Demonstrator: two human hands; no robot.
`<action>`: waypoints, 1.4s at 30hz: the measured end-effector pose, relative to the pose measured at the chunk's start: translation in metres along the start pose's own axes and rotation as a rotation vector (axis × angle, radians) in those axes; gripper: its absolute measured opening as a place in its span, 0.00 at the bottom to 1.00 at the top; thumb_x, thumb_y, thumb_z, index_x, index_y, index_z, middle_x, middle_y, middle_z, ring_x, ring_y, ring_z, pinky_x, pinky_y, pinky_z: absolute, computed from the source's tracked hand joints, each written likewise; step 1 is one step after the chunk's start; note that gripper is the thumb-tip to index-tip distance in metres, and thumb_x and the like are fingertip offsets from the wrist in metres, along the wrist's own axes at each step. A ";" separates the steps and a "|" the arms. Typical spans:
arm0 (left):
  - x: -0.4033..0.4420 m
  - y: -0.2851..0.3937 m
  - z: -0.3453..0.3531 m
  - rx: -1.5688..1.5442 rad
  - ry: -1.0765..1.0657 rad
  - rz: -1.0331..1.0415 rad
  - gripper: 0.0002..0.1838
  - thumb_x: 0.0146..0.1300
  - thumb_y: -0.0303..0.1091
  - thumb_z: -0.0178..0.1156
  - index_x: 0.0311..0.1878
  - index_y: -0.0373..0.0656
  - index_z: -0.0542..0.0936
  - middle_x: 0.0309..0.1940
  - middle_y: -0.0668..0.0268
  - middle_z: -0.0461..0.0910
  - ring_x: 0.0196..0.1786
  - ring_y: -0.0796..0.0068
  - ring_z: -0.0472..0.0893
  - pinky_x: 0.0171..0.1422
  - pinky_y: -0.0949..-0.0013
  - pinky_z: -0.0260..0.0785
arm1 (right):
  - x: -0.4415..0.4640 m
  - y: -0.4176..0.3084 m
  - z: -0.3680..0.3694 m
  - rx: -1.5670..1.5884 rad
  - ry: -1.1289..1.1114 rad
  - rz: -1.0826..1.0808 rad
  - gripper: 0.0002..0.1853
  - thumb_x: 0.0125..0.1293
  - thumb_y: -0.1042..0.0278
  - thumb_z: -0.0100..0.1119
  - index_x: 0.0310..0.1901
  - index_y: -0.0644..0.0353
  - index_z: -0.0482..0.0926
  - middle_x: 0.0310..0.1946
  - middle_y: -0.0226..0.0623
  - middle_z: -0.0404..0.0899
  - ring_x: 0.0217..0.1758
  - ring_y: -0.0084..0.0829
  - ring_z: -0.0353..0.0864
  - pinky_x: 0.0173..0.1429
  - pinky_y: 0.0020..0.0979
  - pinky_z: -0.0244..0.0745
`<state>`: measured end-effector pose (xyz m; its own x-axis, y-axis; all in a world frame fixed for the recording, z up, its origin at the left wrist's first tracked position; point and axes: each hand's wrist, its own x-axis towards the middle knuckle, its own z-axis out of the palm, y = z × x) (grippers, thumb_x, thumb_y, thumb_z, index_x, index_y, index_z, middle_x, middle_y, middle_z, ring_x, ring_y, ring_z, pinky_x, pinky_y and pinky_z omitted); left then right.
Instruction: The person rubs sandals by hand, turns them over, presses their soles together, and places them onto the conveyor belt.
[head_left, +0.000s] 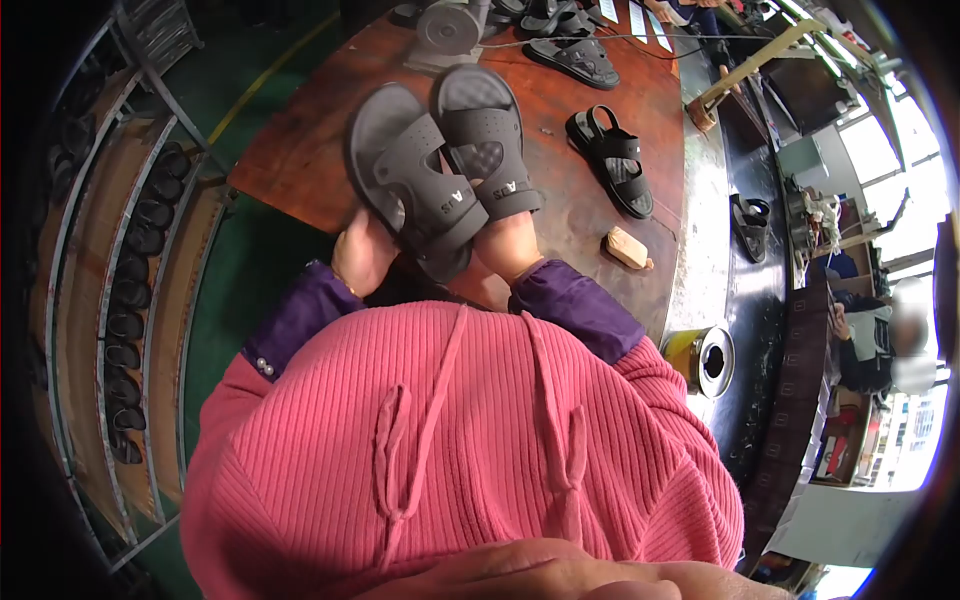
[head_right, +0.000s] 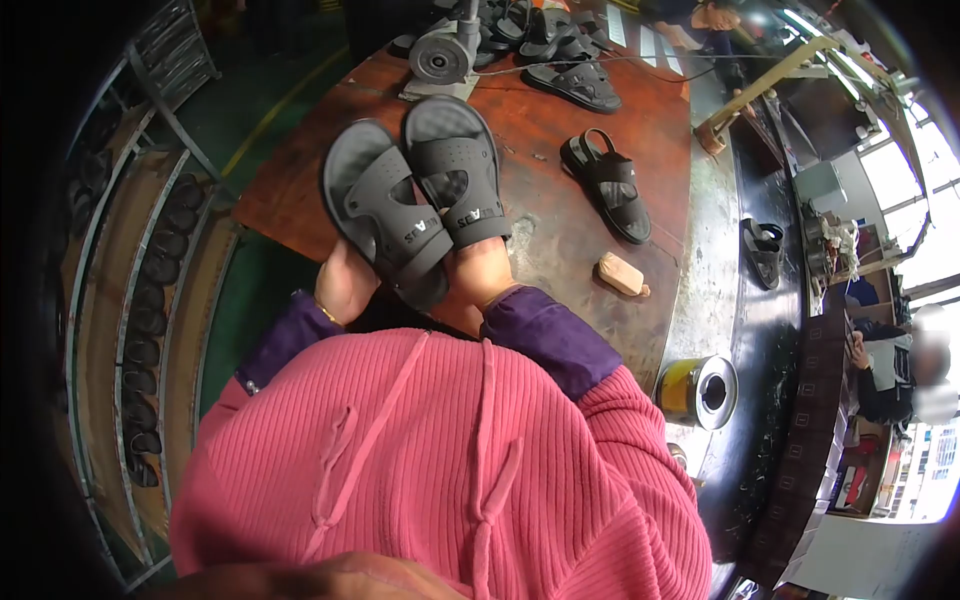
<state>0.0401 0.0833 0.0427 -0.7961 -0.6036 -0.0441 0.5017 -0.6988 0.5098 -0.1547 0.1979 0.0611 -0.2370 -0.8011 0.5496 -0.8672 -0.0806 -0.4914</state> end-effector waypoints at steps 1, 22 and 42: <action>0.009 -0.003 0.006 -0.007 -0.034 0.011 0.27 0.75 0.46 0.53 0.68 0.38 0.70 0.64 0.60 0.76 0.65 0.65 0.75 0.69 0.61 0.67 | 0.002 -0.004 -0.006 -0.001 0.052 -0.049 0.14 0.61 0.71 0.63 0.49 0.60 0.82 0.44 0.50 0.83 0.49 0.53 0.82 0.53 0.45 0.76; 0.053 -0.020 0.021 1.194 0.003 -0.031 0.19 0.80 0.43 0.49 0.63 0.41 0.77 0.54 0.66 0.82 0.53 0.78 0.79 0.58 0.72 0.69 | -0.150 0.147 -0.395 -1.404 0.002 0.533 0.12 0.66 0.71 0.54 0.28 0.68 0.81 0.21 0.48 0.80 0.23 0.45 0.81 0.31 0.44 0.73; 0.089 -0.089 -0.005 1.302 -0.125 -0.072 0.29 0.68 0.30 0.65 0.71 0.37 0.68 0.52 0.62 0.78 0.38 0.82 0.79 0.47 0.73 0.74 | 0.010 0.199 -0.240 -0.444 -0.311 0.548 0.35 0.63 0.53 0.69 0.70 0.53 0.70 0.65 0.50 0.70 0.67 0.53 0.73 0.68 0.45 0.71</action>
<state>-0.0734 0.0903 -0.0111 -0.8683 -0.4922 -0.0625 -0.1801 0.1952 0.9641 -0.4352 0.3159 0.1309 -0.6062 -0.7931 0.0588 -0.7715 0.5686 -0.2854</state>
